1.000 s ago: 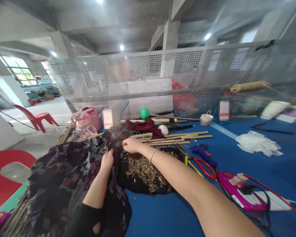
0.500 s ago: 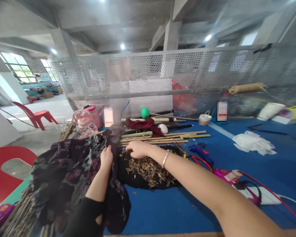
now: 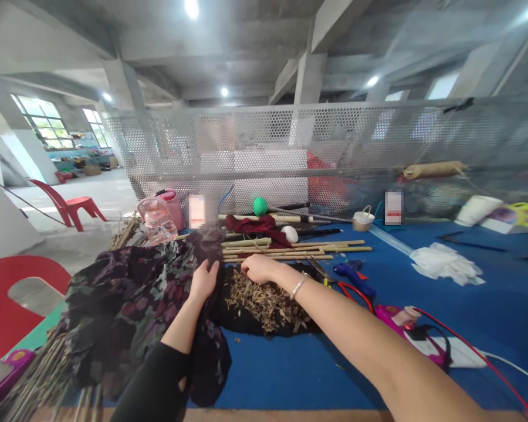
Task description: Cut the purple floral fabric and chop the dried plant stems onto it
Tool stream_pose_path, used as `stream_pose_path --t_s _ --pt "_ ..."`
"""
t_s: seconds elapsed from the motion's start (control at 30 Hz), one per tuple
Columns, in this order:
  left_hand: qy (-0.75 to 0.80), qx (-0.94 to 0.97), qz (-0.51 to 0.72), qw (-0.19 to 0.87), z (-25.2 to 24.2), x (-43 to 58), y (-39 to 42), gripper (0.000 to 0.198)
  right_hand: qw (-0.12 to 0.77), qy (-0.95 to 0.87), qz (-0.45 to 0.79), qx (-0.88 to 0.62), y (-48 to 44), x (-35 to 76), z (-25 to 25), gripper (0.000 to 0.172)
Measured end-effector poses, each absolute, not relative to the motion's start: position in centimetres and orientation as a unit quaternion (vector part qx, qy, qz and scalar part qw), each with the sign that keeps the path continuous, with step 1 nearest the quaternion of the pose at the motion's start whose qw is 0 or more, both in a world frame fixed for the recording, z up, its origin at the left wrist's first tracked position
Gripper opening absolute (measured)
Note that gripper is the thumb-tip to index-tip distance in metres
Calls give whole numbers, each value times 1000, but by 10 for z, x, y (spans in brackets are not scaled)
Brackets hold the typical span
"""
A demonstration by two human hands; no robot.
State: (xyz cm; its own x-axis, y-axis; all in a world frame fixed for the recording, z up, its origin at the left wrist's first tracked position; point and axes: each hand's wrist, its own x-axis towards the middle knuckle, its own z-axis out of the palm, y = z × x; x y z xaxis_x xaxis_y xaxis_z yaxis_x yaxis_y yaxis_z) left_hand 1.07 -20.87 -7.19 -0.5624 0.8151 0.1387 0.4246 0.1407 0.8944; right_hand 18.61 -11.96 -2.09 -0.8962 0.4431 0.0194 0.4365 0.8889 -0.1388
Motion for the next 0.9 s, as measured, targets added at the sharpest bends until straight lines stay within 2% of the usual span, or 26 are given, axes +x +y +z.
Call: stream_pose_path --t_s 0.1,0.2,0.3,0.4,0.53,0.63,0.73,0.9 --pt "670 522 482 212 -62 29 -213 48 69 -969 72 -226 -141 212 -18 34" --pt "699 526 461 149 -41 56 -224 49 117 -963 78 -231 -160 235 -14 31" --pt "695 501 506 93 -23 93 -240 44 259 -913 114 -294 -167 262 -15 38" --pt "657 535 512 140 -23 128 -250 44 396 -786 184 -438 -167 285 -32 48" --pt "707 565 400 147 -43 148 -239 54 391 -724 228 -521 -168 297 -62 59" --pt "702 605 353 127 -51 150 -223 54 378 -715 229 -542 -169 292 -75 59" --pt "714 598 350 100 -53 150 -212 54 376 -699 221 -567 -166 285 -77 54" --pt "701 587 385 128 -62 152 -203 53 367 -683 227 -589 -162 267 -72 48"
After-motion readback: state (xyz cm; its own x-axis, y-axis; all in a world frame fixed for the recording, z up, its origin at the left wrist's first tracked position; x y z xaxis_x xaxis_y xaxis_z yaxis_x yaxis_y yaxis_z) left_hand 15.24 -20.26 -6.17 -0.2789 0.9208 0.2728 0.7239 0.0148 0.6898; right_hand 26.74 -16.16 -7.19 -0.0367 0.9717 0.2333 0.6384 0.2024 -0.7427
